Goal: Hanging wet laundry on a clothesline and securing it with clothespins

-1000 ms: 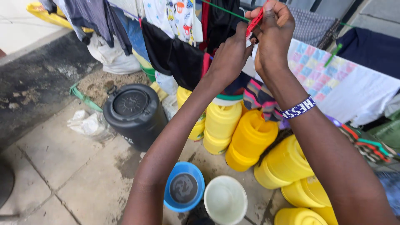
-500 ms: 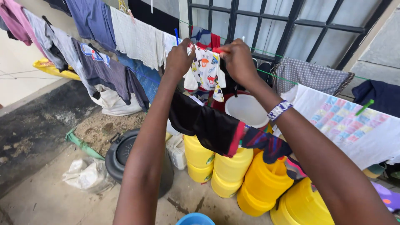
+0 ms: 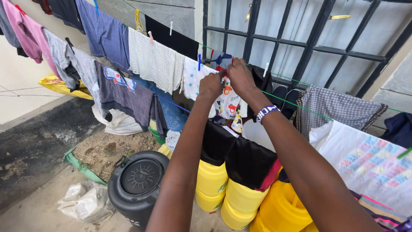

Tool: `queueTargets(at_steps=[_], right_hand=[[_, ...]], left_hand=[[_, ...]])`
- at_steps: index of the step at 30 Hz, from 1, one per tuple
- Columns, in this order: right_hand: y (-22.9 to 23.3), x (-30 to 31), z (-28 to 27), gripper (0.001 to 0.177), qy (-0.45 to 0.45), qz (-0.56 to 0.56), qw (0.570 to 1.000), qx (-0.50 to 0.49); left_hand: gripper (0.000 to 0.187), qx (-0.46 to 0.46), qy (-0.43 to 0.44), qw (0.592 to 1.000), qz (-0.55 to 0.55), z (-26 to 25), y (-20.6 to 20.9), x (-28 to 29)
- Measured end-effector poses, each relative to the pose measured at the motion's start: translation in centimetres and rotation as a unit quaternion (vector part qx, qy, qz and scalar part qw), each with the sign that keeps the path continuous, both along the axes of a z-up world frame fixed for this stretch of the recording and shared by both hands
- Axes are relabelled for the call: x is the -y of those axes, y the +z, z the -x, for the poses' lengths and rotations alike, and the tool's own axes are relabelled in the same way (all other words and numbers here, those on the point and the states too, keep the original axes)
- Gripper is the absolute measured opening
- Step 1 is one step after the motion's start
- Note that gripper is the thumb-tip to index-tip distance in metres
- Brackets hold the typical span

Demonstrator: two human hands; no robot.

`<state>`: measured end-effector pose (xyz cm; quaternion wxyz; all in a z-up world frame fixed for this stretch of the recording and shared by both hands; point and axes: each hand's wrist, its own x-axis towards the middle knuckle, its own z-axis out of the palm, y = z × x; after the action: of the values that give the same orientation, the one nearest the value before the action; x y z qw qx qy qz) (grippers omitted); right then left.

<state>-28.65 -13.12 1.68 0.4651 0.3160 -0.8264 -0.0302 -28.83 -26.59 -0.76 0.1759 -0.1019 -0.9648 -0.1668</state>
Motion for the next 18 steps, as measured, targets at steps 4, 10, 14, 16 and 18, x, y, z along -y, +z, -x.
queueTargets(at_steps=[4, 10, 14, 16, 18], right_hand=[[-1.2, 1.0, -0.6, 0.005, -0.031, -0.048, 0.998, -0.035], [-3.6, 1.4, 1.4, 0.011, 0.033, 0.005, 0.993, 0.113], [-3.6, 0.8, 2.2, 0.008, 0.088, 0.161, 0.947, 0.265], [-2.9, 1.2, 0.3, 0.008, 0.114, 0.242, 0.923, 0.275], [-2.5, 1.6, -0.8, 0.010, 0.141, 0.318, 0.894, 0.281]], left_hand=[[0.041, -0.002, -0.002, 1.000, -0.008, 1.7, -1.4, 0.3], [0.040, 0.047, -0.034, 0.995, -0.075, 0.2, -2.0, 2.2], [0.031, 0.101, -0.104, 0.976, -0.164, -4.4, 0.4, 4.0], [0.030, 0.106, -0.125, 0.969, -0.182, -5.5, 1.3, 4.5], [0.029, 0.110, -0.143, 0.963, -0.203, -6.8, 2.2, 5.0]])
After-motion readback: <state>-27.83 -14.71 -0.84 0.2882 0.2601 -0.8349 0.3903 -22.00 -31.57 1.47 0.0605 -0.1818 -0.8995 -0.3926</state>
